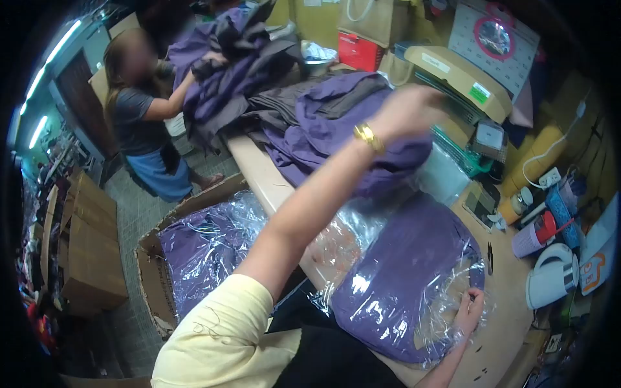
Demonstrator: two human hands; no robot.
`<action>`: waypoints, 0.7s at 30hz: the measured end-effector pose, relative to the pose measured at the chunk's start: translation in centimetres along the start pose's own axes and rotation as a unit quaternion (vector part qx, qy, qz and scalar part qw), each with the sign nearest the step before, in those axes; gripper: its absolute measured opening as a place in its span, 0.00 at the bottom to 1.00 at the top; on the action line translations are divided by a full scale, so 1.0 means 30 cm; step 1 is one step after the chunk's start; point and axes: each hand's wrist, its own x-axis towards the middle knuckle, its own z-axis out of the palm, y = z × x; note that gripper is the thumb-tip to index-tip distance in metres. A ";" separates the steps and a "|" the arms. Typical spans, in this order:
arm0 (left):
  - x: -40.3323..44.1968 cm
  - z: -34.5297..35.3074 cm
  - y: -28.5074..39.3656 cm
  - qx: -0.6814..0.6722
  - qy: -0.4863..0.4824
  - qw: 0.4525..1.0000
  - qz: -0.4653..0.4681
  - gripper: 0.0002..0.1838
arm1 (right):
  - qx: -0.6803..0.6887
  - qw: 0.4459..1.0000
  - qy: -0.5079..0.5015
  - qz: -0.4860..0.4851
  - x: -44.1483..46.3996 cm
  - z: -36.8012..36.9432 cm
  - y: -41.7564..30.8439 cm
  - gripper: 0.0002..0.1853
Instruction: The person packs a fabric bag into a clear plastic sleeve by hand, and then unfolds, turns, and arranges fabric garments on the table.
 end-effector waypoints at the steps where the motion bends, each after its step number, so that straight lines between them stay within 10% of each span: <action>1: -0.030 0.039 0.173 -0.210 -0.079 0.975 -0.008 0.27 | 0.012 1.000 -0.001 0.005 0.001 0.003 -0.009 0.08; 5: -0.308 0.343 0.599 -0.466 -0.344 0.815 0.023 0.52 | 0.120 0.990 0.063 -0.031 -0.002 0.017 0.082 0.09; 7: -0.489 0.577 0.706 -0.409 -0.338 0.848 0.003 0.55 | 0.483 0.871 0.082 0.046 0.039 -0.020 0.225 0.07; 11: -0.729 0.780 0.774 -0.409 -0.240 0.879 -0.038 0.59 | 0.328 0.937 0.059 0.101 -0.020 -0.108 0.034 0.09; 21: -0.602 0.609 0.653 -0.331 -0.441 0.833 -0.044 0.18 | 0.094 0.990 0.101 0.036 -0.030 -0.089 -0.132 0.10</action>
